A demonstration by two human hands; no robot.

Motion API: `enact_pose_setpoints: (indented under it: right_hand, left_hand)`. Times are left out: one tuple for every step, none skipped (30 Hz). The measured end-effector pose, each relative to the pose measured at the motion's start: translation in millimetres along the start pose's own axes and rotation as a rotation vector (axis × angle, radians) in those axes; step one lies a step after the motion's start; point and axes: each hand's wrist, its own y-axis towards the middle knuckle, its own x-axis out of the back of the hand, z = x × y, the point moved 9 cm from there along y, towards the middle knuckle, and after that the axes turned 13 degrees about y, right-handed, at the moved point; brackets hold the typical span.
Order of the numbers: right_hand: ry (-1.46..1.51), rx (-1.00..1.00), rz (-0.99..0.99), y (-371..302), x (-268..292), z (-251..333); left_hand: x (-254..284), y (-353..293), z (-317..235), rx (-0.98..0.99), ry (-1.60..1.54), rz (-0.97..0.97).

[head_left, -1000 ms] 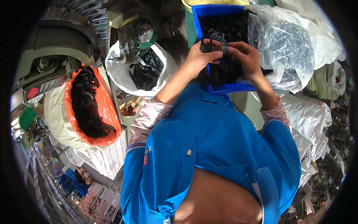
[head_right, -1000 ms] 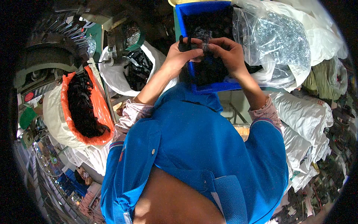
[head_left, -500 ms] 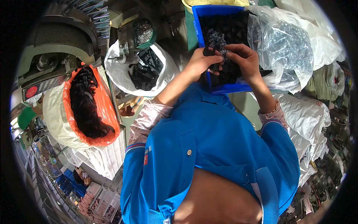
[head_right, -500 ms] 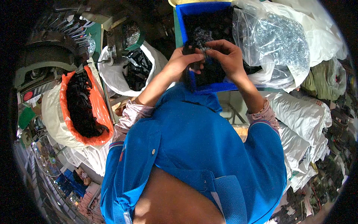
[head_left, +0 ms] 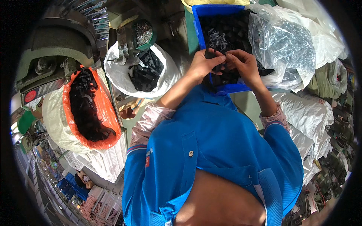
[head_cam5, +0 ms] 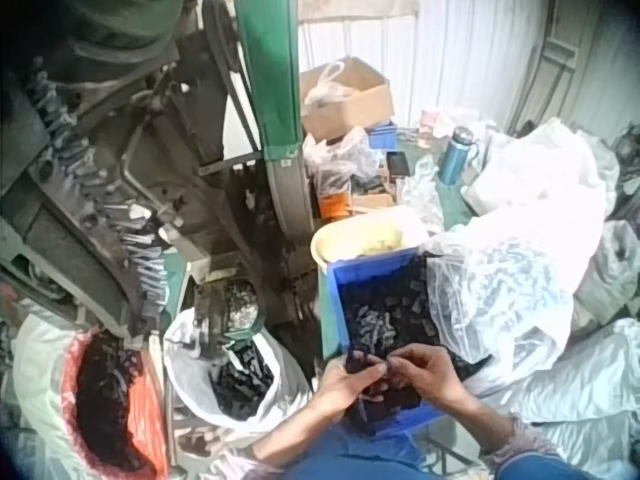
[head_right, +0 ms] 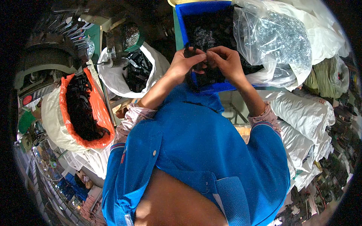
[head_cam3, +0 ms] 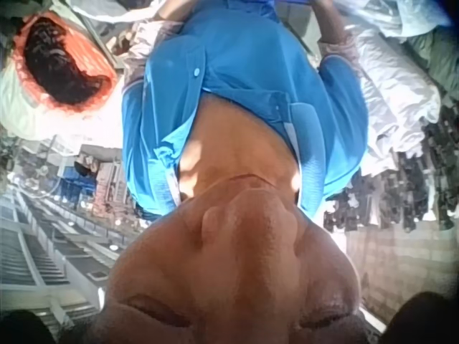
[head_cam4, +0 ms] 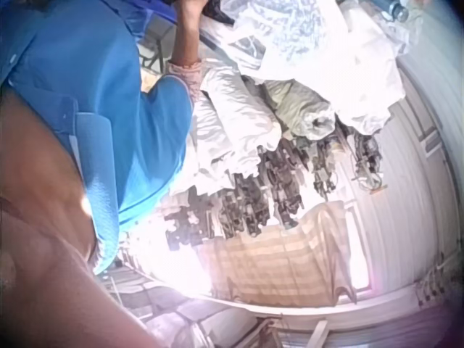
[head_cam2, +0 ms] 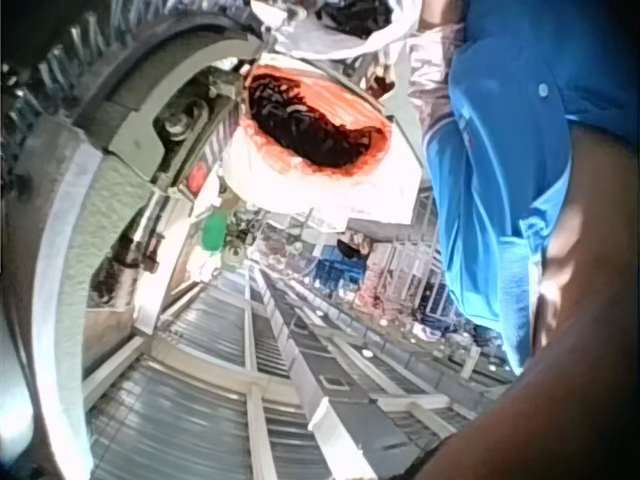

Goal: The person picks small black plastic parts from a blue bin, attaches a small metal component to each part, and places the assembled unit into a white bag. The person repeats this process continuously.

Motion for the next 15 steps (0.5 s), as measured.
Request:
enact_pose_setpoints:
  right_hand:
    - [-0.027, 0.033, -0.023, -1, 0, 6]
    - [-0.055, 0.068, -0.050, -1, 1, 12]
    - [-0.067, 0.087, -0.035, 0, 1, 18]
    - [-0.078, 0.106, -0.019, 2, 2, 24]
    - [-0.091, 0.125, -0.002, 3, 1, 30]
    - [-0.071, 0.131, -0.002, 3, -2, 35]
    - [-0.051, 0.137, -0.002, 2, -8, 41]
    - [-0.033, 0.143, -0.001, 2, -12, 45]
    - [-0.038, 0.146, 0.026, 3, -17, 47]
    - [-0.043, 0.149, 0.053, 4, -21, 49]
    - [-0.048, 0.151, 0.079, 4, -25, 51]
    - [-0.070, 0.155, 0.104, 5, -29, 53]
    - [-0.092, 0.158, 0.128, 5, -32, 56]
    - [-0.115, 0.161, 0.155, 5, -36, 57]
    - [-0.110, 0.153, 0.173, 5, -37, 56]
  left_hand:
    - [-1, 0, 0, -0.013, -0.009, 0.013]
    - [-1, -2, -8, -0.081, -0.017, 0.007]
    - [0, -7, -17, -0.149, -0.024, 0.001]
    - [1, -11, -25, -0.217, -0.032, -0.007]
    - [5, -12, -29, -0.245, 0.063, -0.033]
    - [10, -14, -32, -0.273, 0.158, -0.061]
    - [14, -16, -36, -0.300, 0.253, -0.089]
    - [16, -18, -40, -0.330, 0.283, -0.119]
    - [19, -21, -45, -0.358, 0.312, -0.149]
    - [21, -25, -49, -0.387, 0.342, -0.180]
    - [22, -27, -51, -0.399, 0.360, -0.185]
    - [23, -29, -52, -0.411, 0.377, -0.190]
    - [24, -31, -54, -0.423, 0.394, -0.196]
    - [25, -33, -55, -0.418, 0.405, -0.208]
    - [26, -34, -56, -0.414, 0.415, -0.219]
